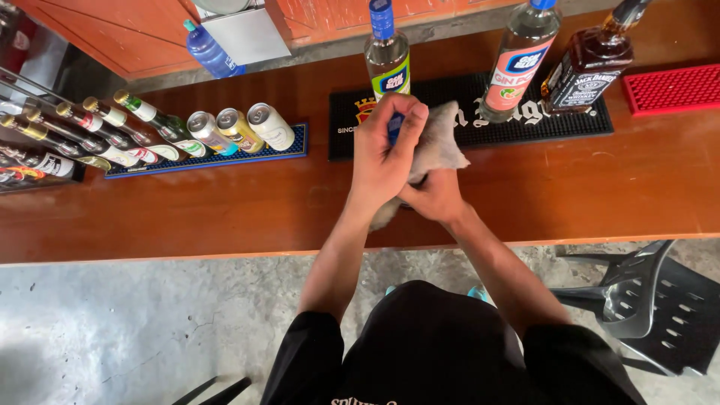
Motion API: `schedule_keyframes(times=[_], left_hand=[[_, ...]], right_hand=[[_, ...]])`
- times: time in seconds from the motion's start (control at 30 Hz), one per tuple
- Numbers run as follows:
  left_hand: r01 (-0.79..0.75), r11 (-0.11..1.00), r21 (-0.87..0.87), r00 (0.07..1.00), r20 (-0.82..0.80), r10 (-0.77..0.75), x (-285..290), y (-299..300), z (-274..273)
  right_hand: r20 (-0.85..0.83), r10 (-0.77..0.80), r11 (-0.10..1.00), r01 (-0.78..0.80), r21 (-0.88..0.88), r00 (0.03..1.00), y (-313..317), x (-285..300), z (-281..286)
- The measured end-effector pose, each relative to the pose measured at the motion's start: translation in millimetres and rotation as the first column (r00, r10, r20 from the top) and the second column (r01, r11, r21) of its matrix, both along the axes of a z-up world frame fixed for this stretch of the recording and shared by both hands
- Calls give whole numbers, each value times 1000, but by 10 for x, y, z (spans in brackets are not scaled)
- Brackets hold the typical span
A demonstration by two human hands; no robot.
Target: Cleaning a bar counter by wiping down the surface and beverage bottles.
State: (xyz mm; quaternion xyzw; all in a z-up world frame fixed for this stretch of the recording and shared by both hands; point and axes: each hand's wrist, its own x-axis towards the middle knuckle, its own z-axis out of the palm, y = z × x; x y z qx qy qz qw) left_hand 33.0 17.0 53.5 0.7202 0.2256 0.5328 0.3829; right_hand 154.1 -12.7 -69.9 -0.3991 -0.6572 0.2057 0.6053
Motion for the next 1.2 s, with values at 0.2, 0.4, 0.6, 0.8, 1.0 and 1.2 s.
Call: schedule_keyframes(times=[0.2,0.4,0.6,0.8,1.0,1.2], left_hand=[[2,994,-107,992,124,11,-250,66,-22],[52,988,-144,955,297,-7,-663,115,-126],[166,981,-104,857,507,-91,-979,180,-343],[396,915,75,773,512,-376,-1013,117,-301],[497,844,203,720,446,-531,-1155,320,-458],[236,972,-14,826,530,-193,-1003,204,-420]], right_hand=[[11,-45,996,44,83,999,-86,-259,189],[126,-123,986,135,-93,984,-201,-290,-131],[377,-135,982,175,-74,916,-183,-195,-235],[393,-5,969,103,-227,920,-211,-596,921],[522,66,997,-31,-75,850,-12,-314,205],[556,-114,991,133,6,823,-76,-27,-199]])
